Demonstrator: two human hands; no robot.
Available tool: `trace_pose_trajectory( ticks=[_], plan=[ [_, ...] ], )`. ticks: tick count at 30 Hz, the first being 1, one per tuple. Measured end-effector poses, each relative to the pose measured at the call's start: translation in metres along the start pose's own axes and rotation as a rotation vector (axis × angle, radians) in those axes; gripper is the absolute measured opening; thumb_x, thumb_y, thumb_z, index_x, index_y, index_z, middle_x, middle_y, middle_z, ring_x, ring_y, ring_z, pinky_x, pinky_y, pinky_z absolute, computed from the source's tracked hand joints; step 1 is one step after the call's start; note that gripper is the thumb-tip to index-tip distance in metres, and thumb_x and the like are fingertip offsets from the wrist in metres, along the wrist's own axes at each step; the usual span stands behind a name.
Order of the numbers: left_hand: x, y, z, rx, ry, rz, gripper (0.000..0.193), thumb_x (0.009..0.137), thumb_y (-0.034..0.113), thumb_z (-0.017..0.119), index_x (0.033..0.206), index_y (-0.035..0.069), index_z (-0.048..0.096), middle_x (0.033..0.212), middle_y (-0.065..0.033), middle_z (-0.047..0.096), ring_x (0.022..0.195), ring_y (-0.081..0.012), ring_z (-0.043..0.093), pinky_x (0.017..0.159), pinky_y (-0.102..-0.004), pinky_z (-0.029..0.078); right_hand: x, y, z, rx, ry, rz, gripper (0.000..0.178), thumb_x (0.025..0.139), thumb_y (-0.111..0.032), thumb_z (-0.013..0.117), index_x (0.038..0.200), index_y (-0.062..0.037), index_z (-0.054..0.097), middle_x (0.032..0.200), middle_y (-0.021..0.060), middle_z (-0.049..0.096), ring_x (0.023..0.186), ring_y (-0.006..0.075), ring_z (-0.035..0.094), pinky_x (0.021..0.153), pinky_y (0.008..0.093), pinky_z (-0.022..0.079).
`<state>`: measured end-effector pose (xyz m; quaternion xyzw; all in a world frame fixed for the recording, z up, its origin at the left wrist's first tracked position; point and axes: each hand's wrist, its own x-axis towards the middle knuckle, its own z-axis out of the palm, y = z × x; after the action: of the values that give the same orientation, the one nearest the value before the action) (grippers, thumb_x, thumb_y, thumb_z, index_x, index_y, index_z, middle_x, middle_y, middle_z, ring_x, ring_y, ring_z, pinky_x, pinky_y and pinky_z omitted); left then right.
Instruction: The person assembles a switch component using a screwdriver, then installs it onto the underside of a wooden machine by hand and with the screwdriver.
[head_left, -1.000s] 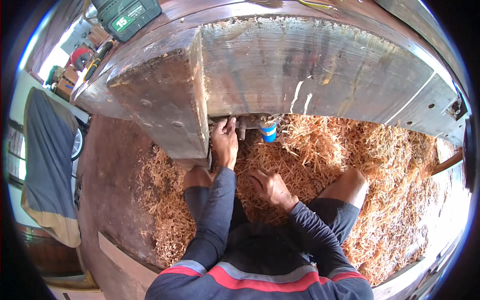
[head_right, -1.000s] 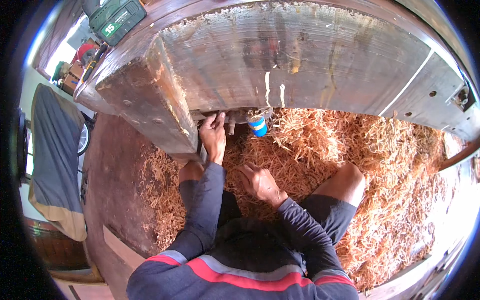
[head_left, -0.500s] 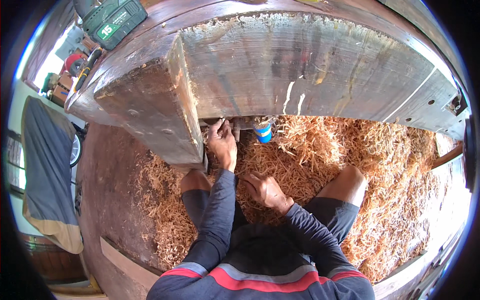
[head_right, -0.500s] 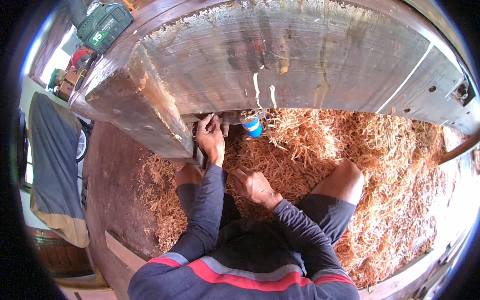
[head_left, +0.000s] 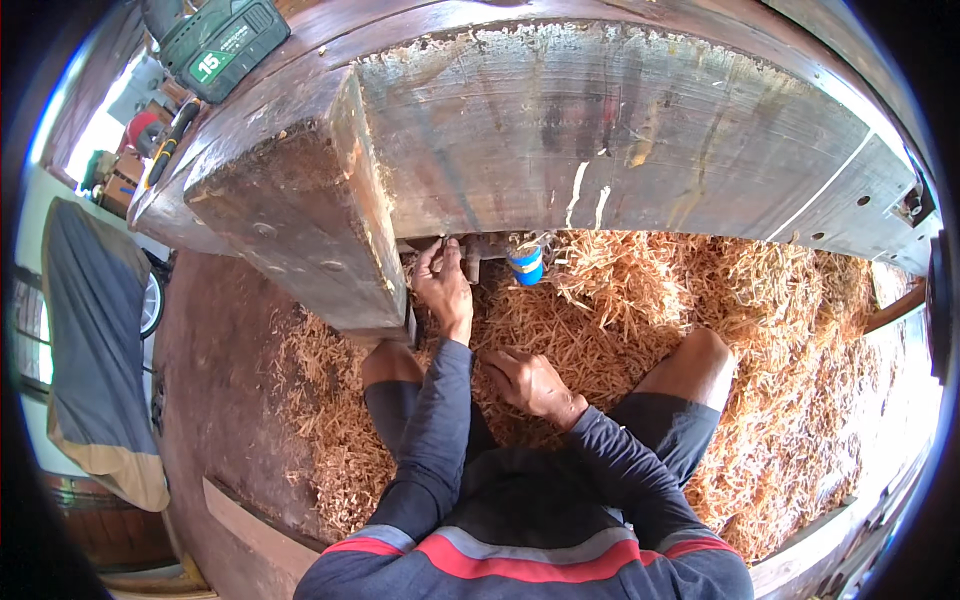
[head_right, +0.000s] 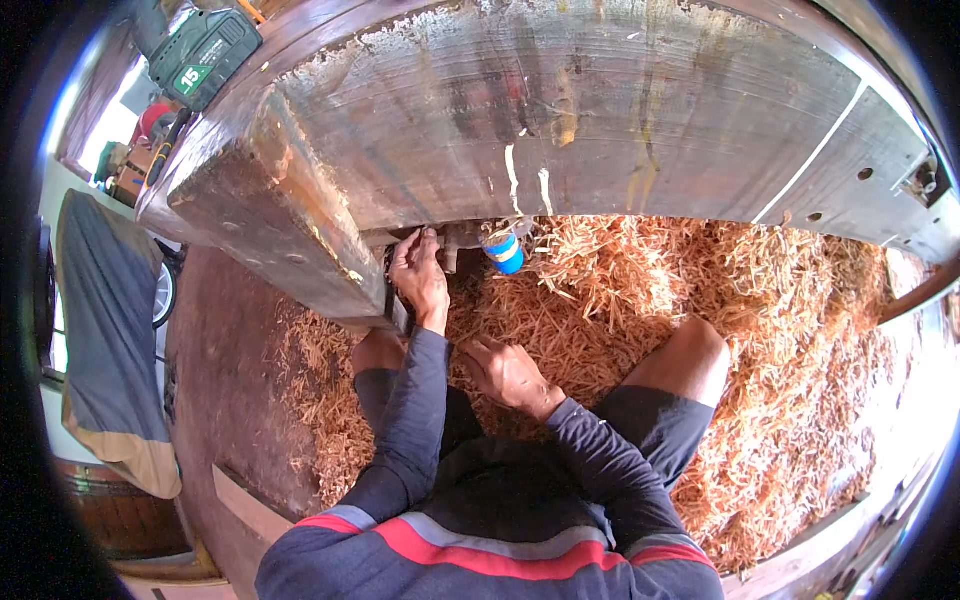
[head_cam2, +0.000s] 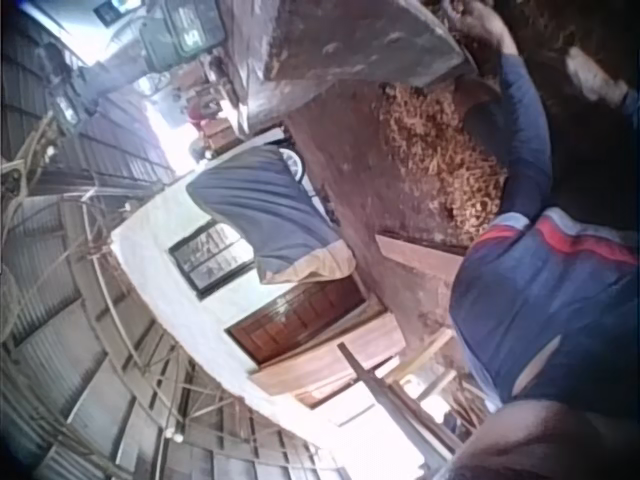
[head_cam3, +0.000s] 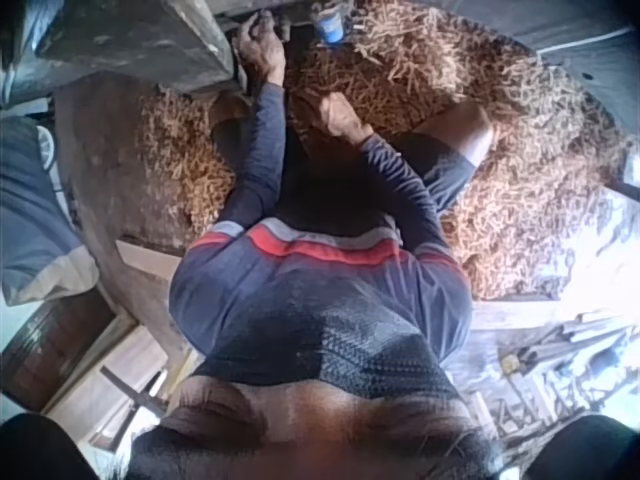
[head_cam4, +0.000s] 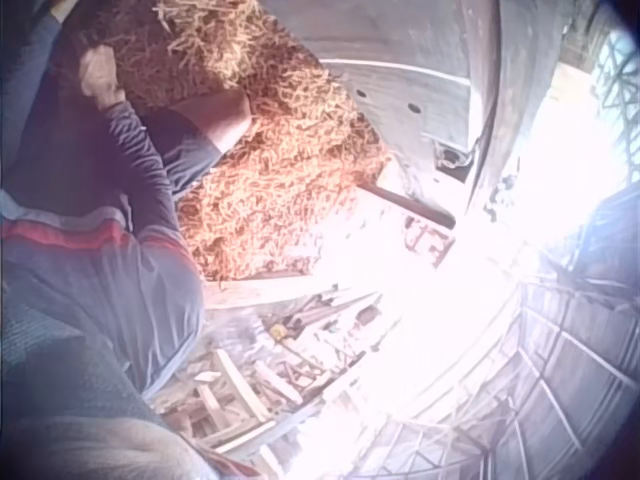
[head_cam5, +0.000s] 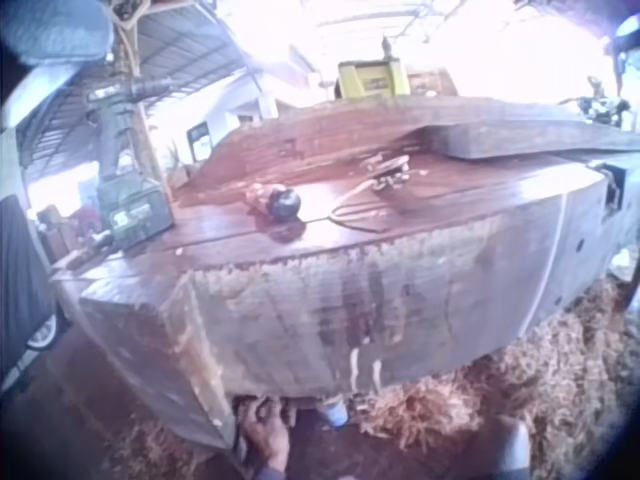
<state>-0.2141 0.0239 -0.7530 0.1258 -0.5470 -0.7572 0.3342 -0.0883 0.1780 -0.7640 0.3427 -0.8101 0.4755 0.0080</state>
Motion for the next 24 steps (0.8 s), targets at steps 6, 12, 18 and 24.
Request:
trace_pose_trajectory(
  ticks=[6,12,18,24],
  plan=[
    [0.004,-0.014,-0.003,0.042,-0.001,0.11,0.018,0.088,0.001,0.073,0.105,-0.002,0.068,0.091,-0.0067,0.069,0.077,-0.0105,0.062,0.071,-0.0264,0.052,0.0,0.003,0.009,0.025,-0.027,0.033,0.03,0.087,-0.012,0.061,0.115,0.0003,0.06,0.091,0.0212,0.064,0.081,0.0401,0.065,0.067,0.048,0.054],
    [0.004,-0.009,-0.004,0.452,-0.024,0.357,0.016,0.087,-0.002,0.072,0.103,-0.003,0.069,0.097,-0.0084,0.07,0.083,-0.0105,0.063,0.077,-0.0262,0.053,-0.001,0.002,0.01,-0.014,-0.073,0.054,0.022,0.09,-0.014,0.062,0.109,-0.0009,0.062,0.09,0.0179,0.065,0.081,0.0378,0.066,0.068,0.0464,0.055],
    [0.006,-0.001,-0.005,0.15,-0.053,0.066,0.021,0.085,-0.004,0.075,0.105,-0.005,0.069,0.099,-0.0075,0.07,0.087,-0.0113,0.064,0.082,-0.0258,0.053,0.0,0.001,0.012,-0.004,-0.083,0.026,0.028,0.09,-0.015,0.061,0.114,-0.0009,0.062,0.093,0.0208,0.066,0.081,0.0413,0.066,0.068,0.048,0.054],
    [0.015,0.005,-0.021,-0.099,-0.213,-0.254,0.026,0.091,0.008,0.071,0.114,-0.003,0.066,0.107,-0.0108,0.07,0.092,-0.0185,0.067,0.087,-0.0312,0.055,0.022,-0.012,-0.002,0.153,0.218,0.156,0.021,0.092,-0.011,0.063,0.108,0.0007,0.064,0.096,0.0209,0.066,0.087,0.0396,0.066,0.074,0.0437,0.054]
  ],
)
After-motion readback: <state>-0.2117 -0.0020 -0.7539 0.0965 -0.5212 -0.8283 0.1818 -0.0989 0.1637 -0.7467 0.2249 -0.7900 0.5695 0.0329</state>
